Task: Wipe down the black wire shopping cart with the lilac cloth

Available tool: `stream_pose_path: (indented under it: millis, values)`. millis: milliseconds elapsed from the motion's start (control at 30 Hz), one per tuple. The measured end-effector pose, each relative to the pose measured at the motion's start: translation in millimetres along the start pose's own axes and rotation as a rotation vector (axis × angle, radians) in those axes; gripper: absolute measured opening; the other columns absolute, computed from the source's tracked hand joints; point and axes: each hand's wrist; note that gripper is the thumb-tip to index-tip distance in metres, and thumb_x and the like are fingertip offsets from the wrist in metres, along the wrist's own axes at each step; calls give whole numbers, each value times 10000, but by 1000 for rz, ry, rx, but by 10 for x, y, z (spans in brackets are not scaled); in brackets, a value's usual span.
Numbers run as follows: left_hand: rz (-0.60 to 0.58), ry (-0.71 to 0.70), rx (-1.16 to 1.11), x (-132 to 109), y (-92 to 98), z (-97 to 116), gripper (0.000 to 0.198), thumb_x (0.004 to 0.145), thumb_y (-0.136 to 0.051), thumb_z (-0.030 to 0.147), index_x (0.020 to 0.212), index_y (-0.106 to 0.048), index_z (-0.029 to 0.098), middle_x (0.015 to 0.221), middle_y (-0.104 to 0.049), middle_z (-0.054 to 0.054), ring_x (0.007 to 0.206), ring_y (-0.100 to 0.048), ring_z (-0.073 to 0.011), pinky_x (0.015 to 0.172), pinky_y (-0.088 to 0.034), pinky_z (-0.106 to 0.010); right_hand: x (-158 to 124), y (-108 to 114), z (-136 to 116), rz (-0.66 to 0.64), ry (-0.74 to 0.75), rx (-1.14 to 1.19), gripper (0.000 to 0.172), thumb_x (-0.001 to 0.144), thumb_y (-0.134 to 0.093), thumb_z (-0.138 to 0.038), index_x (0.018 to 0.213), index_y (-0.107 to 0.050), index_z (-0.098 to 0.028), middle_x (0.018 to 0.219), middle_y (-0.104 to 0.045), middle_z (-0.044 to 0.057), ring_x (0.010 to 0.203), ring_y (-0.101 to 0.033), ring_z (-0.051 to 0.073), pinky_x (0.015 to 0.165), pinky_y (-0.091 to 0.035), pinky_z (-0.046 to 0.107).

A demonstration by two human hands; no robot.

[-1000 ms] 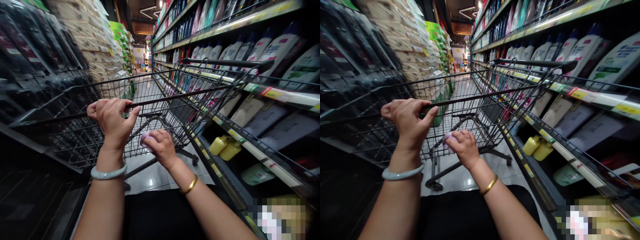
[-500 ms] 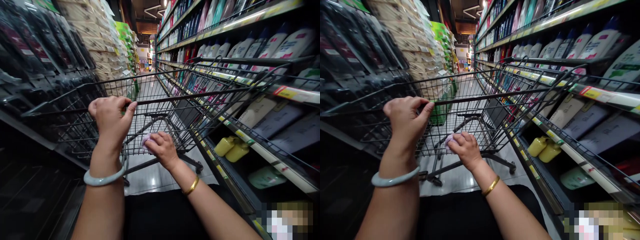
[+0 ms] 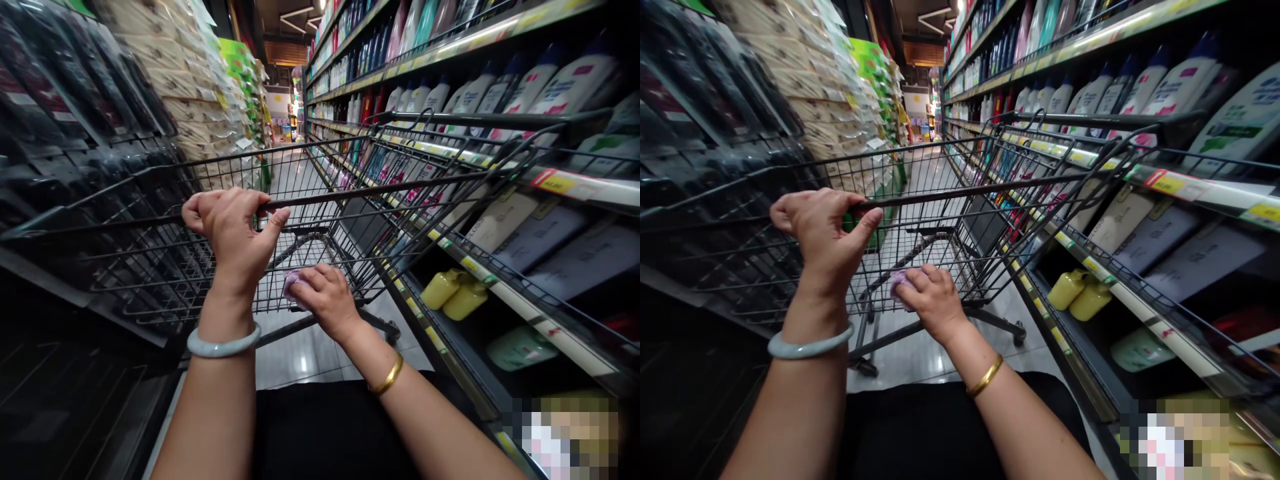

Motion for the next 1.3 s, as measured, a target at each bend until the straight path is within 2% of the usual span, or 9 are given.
stream_pose_path:
  millis: [233,400,533,633,700,867,1000,1200,1300]
  values:
    - [24,12,11,49,-4,-50,431,879,-605,684,825,-642,258,811,-637,-24,861,-593,-226,926,-471,-482,-67,-64,24,-81,118,29,154,1033,-620,-406,1032,-751,-324,1307,-737,-46,1156,-527,207,870,-395,363]
    - [31,33,0,101,-10,-165,409,851,-638,675,799,-638,270,828,-675,-19,897,-620,-233,999,-441,-532,29,115,127,32,12,-5,162,1035,-618,-378,1099,-763,-347,1247,-743,-8,1217,-501,223,957,-381,379]
    - [41,64,71,97,15,-186,476,868,-559,722,863,-691,265,894,-684,-19,1124,-622,-280,1199,-218,-666,-50,-7,81,0,34,-29,144,1023,-635,-395,1035,-758,-321,1228,-759,-24,1161,-519,222,894,-392,373]
    - [23,38,77,46,-23,-26,390,907,-582,655,993,-726,303,1086,-725,-11,1280,-568,-300,1276,-59,-649,-95,-70,67,-98,82,-12,139,1016,-648,-400,1007,-755,-311,1228,-760,-22,1141,-533,208,860,-395,362]
    - [-20,-28,55,10,-97,138,323,929,-613,594,1095,-722,339,1186,-728,-12,1302,-557,-301,1295,-19,-626,-78,-22,94,-67,46,-26,137,1019,-646,-393,1045,-757,-317,1251,-752,-10,1165,-529,212,887,-391,370]
    - [-74,-75,-11,2,-310,364,353,872,-729,546,1139,-677,322,1140,-711,-45,1246,-562,-321,1298,-54,-592,-84,59,158,15,-15,-67,155,1022,-644,-386,1123,-752,-339,1268,-744,-7,1192,-509,226,907,-381,386]
    - [-38,-45,-36,46,-362,317,335,837,-761,563,1026,-659,306,1047,-690,-40,1187,-568,-323,1288,-80,-611,-185,-6,195,-143,86,-40,122,1021,-646,-372,1046,-744,-305,1226,-756,-21,1115,-532,208,815,-380,357]
    - [-13,-11,-23,62,-365,287,428,855,-638,716,967,-639,303,1015,-668,-34,1193,-557,-307,1290,-52,-623,-128,182,311,-29,-22,-76,157,1034,-619,-395,1109,-748,-345,1271,-740,-2,1225,-513,225,939,-380,383]
    - [0,-11,-23,72,-369,255,502,835,-609,777,966,-632,293,1025,-649,-31,1219,-550,-306,1294,-40,-611,-165,154,296,-108,-18,-60,152,1042,-605,-363,1084,-749,-340,1295,-732,-3,1225,-511,226,918,-390,379]
Point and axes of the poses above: each hand's wrist, its own x-axis towards the middle knuckle, its own y-axis out of the back of the hand, z = x × y
